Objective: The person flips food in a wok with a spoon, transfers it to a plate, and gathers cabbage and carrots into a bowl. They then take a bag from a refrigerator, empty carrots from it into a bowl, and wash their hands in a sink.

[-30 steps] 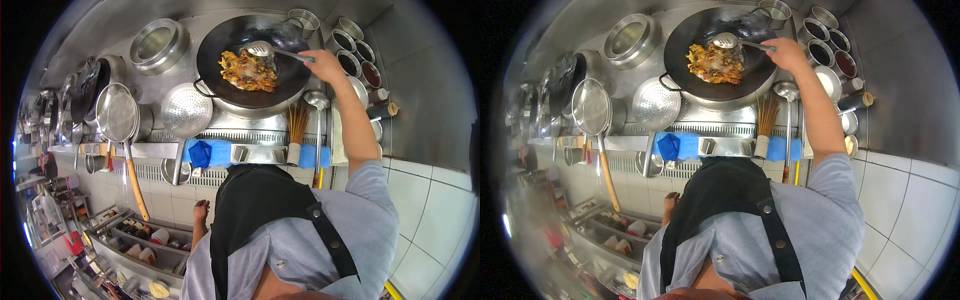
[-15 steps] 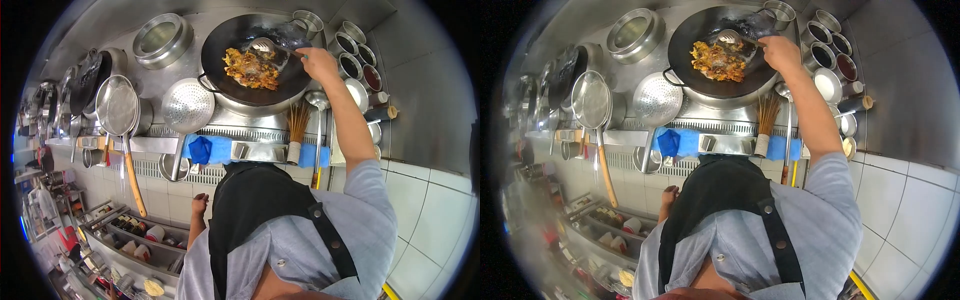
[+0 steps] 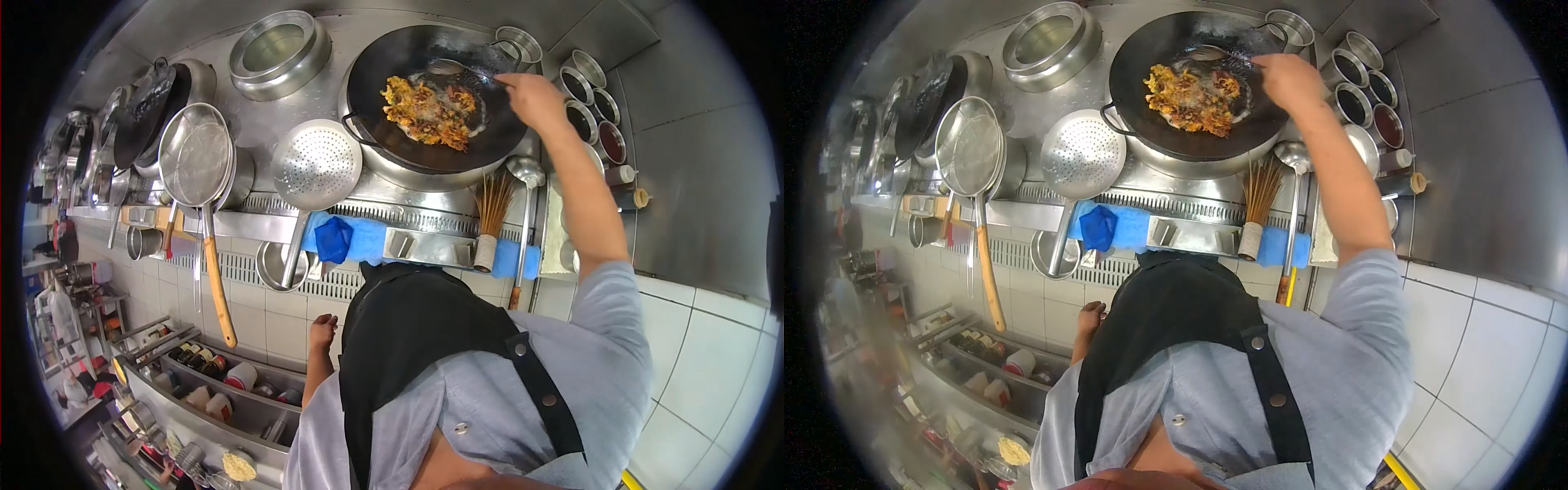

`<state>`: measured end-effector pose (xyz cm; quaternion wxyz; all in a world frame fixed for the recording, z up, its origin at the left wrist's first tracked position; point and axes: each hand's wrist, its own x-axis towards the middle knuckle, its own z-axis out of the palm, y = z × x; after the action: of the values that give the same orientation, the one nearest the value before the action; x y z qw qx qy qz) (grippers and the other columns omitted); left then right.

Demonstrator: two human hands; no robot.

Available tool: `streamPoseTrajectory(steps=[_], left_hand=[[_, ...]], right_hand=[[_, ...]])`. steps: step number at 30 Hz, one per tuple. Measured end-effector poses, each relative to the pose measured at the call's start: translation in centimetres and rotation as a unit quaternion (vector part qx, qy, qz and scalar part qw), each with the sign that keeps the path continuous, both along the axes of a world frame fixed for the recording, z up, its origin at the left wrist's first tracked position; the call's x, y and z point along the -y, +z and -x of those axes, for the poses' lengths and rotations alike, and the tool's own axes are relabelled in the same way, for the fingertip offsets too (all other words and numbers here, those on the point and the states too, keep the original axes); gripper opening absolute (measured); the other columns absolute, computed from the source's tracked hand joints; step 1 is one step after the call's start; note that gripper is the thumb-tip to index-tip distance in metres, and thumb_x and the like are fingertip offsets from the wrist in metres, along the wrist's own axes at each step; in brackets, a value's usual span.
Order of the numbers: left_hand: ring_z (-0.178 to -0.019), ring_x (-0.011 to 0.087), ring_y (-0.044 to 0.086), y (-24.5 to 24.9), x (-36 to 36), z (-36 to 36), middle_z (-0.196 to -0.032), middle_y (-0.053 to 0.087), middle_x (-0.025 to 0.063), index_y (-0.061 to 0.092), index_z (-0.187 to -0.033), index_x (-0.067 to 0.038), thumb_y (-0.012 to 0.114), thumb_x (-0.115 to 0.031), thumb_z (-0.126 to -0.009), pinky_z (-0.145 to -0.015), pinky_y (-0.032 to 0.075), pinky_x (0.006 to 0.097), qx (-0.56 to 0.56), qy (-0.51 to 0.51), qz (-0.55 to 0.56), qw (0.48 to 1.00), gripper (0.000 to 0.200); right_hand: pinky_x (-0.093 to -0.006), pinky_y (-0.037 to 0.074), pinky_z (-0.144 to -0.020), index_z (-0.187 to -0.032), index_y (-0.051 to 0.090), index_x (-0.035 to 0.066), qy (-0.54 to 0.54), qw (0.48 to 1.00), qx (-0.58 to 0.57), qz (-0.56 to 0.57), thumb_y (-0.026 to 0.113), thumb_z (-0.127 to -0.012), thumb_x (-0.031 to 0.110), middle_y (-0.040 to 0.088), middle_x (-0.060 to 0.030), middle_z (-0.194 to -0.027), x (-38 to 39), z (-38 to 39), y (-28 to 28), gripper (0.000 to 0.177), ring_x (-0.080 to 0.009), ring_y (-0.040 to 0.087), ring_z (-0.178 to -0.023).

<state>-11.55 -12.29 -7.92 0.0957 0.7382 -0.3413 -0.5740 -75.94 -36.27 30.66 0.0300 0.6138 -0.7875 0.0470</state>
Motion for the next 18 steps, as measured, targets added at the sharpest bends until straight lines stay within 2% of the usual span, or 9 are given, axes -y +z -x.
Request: streamPoseTrajectory(steps=[2, 5, 9, 15, 18], left_hand=[[-0.074, 0.016, 0.067, -2.2, 0.2, -0.4, -0.091, 0.073, 0.009, 0.07, -0.118, 0.0, 0.077, -0.024, -0.089, -0.062, 0.052, 0.0308, -0.019, 0.004, -0.018, 1.0, 0.038], [-0.075, 0.0158, 0.067, -0.7, 1.2, 0.2, -0.092, 0.073, 0.0087, 0.069, -0.119, 0.0, 0.077, -0.024, -0.089, -0.063, 0.052, 0.0302, -0.009, -0.003, -0.005, 1.0, 0.039], [-0.076, 0.0156, 0.067, 0.2, 1.9, 0.3, -0.094, 0.073, 0.0084, 0.069, -0.121, 0.001, 0.078, -0.024, -0.089, -0.063, 0.051, 0.0295, -0.018, 0.022, 0.011, 1.0, 0.041], [-0.076, 0.0157, 0.067, -0.3, 0.2, -1.1, -0.093, 0.073, 0.0074, 0.069, -0.12, 0.001, 0.078, -0.022, -0.089, -0.062, 0.05, 0.0297, -0.022, 0.045, 0.001, 0.999, 0.04], [-0.076, 0.0164, 0.068, 0.4, -0.5, -1.2, -0.093, 0.073, 0.0087, 0.069, -0.119, 0.001, 0.077, -0.022, -0.089, -0.062, 0.051, 0.0303, -0.004, -0.008, -0.005, 1.0, 0.039]], right_hand=[[-0.0472, 0.055, -0.095, -0.124, 0.074, 0.028, 0.014, 0.998, 0.043, 0.031, 0.06, -0.093, 0.019, 0.074, -0.0121, -0.115, 1.2, -2.1, -1.0, 0.035, -0.0341, 0.069, -0.108], [-0.046, 0.055, -0.094, -0.125, 0.074, 0.028, 0.019, 0.997, 0.067, -0.018, 0.061, -0.091, 0.019, 0.074, -0.0113, -0.115, 2.2, -5.6, -1.3, 0.037, -0.033, 0.069, -0.108], [-0.0455, 0.055, -0.095, -0.124, 0.074, 0.027, 0.016, 0.999, 0.041, -0.031, 0.063, -0.09, 0.018, 0.074, -0.0104, -0.115, 4.1, -5.2, -3.1, 0.037, -0.0324, 0.069, -0.109], [-0.0458, 0.055, -0.097, -0.123, 0.075, 0.025, -0.02, 0.998, 0.049, 0.02, 0.064, -0.092, 0.018, 0.073, -0.0123, -0.117, 2.7, -3.3, -2.3, 0.034, -0.033, 0.067, -0.113], [-0.048, 0.053, -0.098, -0.124, 0.075, 0.025, 0.028, 0.997, 0.076, 0.0, 0.062, -0.095, 0.018, 0.073, -0.0117, -0.12, -0.1, -3.6, -0.1, 0.032, -0.0349, 0.066, -0.113]])
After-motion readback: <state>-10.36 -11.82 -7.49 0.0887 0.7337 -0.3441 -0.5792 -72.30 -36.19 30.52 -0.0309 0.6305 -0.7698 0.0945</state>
